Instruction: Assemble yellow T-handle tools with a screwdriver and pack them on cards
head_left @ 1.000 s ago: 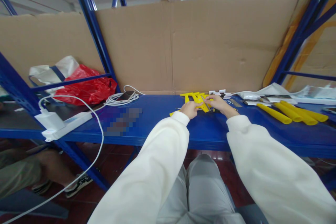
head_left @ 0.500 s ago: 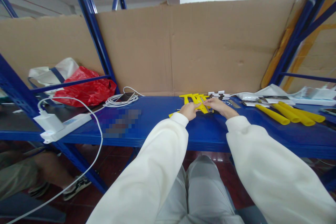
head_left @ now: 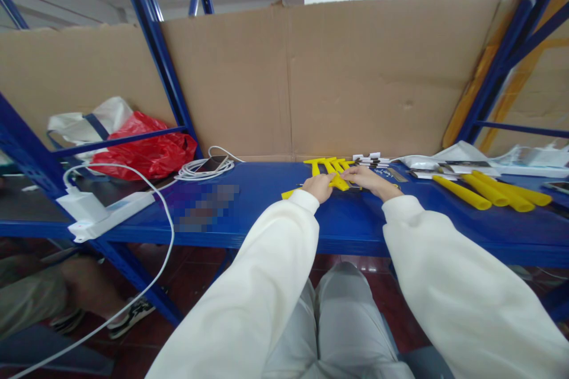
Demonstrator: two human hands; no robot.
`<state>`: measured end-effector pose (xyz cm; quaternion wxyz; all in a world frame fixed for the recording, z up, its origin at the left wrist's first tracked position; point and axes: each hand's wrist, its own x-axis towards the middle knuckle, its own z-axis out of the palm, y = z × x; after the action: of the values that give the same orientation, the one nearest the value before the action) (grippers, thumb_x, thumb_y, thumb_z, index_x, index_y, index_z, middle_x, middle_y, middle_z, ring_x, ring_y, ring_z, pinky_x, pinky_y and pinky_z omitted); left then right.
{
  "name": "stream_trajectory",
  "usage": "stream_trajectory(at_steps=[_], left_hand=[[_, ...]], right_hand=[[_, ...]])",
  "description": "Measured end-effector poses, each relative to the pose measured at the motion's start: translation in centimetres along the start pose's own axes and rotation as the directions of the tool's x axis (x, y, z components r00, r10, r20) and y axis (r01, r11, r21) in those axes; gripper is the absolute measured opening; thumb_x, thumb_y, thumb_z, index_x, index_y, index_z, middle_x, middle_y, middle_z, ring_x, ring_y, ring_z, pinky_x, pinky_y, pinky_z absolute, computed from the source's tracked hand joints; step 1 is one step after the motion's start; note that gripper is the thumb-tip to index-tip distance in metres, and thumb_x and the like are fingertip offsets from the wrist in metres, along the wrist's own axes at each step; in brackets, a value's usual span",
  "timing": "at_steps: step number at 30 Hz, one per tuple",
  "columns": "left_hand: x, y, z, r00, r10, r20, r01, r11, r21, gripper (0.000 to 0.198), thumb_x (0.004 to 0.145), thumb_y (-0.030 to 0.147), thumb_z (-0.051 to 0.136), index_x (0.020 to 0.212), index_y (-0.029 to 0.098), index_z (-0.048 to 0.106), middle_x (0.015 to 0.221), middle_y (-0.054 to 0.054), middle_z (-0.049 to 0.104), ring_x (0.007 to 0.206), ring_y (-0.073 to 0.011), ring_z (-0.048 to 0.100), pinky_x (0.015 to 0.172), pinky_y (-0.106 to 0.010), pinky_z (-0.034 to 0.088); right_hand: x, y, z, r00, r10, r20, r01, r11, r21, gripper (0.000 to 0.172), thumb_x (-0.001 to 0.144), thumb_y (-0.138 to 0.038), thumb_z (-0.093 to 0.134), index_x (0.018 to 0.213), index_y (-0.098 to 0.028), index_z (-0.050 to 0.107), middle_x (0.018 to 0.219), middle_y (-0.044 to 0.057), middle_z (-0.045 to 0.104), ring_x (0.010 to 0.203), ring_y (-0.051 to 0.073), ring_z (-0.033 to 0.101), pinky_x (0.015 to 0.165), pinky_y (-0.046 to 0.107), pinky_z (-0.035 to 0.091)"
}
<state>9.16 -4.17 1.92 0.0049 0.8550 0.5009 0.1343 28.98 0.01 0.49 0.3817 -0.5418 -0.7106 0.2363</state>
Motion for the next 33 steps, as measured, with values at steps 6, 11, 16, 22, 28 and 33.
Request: stream_trajectory(at_steps=[6,11,16,22,28,33], left_hand=[[-0.1,-0.1,-0.2,0.997,-0.025,-0.069,0.022,0.999,-0.043,0.055,0.102,0.017,0.053,0.156,0.027,0.06,0.148,-0.009,0.07,0.136,-0.0272,0.067,0.115,-0.037,0.051],[-0.3,-0.1,-0.7,0.98,-0.098,-0.172,0.068,0.982,-0.175,0.054,0.101,0.016,0.056,0.153,0.028,0.062,0.146,-0.01,0.071,0.134,-0.0289,0.068,0.115,-0.038,0.05],[0.1,-1.1,-1.5,0.894,-0.255,-0.368,0.076,0.896,-0.438,0.047,0.099,0.016,0.061,0.143,0.029,0.07,0.138,-0.008,0.075,0.129,-0.0271,0.069,0.106,-0.032,0.052],[1.4,-3.7,-3.0,0.726,-0.564,-0.393,-0.065,0.513,-0.856,0.01,0.093,0.013,0.063,0.089,0.018,0.071,0.075,-0.002,0.069,0.078,-0.0164,0.067,0.065,-0.019,0.047],[0.5,-4.7,-4.2,0.774,-0.633,-0.005,-0.081,-0.09,-0.993,0.025,0.093,0.007,0.058,0.075,0.021,0.047,0.055,0.01,0.042,0.042,-0.0052,0.035,0.044,-0.016,0.025],[0.3,-5.1,-3.8,0.792,-0.587,0.171,0.034,-0.237,-0.971,0.026,0.095,0.003,0.053,0.076,0.019,0.049,0.053,0.008,0.044,0.04,-0.0048,0.035,0.043,-0.015,0.025]], right_hand=[[-0.3,-1.1,0.0,0.993,0.089,-0.074,-0.083,0.993,0.084,0.026,0.08,-0.044,0.081,0.084,-0.018,0.081,0.093,0.01,0.08,0.1,0.027,0.072,0.097,0.038,0.055],[-0.2,-0.6,-2.0,0.983,0.066,-0.171,-0.094,0.983,-0.16,0.017,0.083,-0.035,0.073,0.08,-0.019,0.079,0.091,0.009,0.079,0.097,0.028,0.073,0.093,0.037,0.056],[-0.6,0.9,-4.8,0.995,0.085,-0.047,-0.097,0.891,-0.443,0.01,0.072,-0.034,0.081,0.071,-0.025,0.077,0.084,0.008,0.078,0.097,0.032,0.074,0.092,0.039,0.058],[-1.6,1.8,-5.9,0.977,0.197,0.083,-0.131,0.859,-0.494,0.015,0.063,-0.031,0.089,0.067,-0.026,0.075,0.089,0.01,0.079,0.097,0.036,0.074,0.091,0.043,0.058],[-1.6,1.7,-5.2,0.973,0.23,0.011,-0.174,0.763,-0.622,0.015,0.067,-0.027,0.088,0.07,-0.026,0.073,0.086,0.009,0.077,0.1,0.035,0.074,0.092,0.042,0.055],[-1.5,1.7,-4.7,0.991,0.131,-0.032,-0.121,0.753,-0.646,0.015,0.071,-0.026,0.085,0.082,-0.026,0.075,0.097,0.01,0.077,0.108,0.035,0.07,0.097,0.046,0.053]])
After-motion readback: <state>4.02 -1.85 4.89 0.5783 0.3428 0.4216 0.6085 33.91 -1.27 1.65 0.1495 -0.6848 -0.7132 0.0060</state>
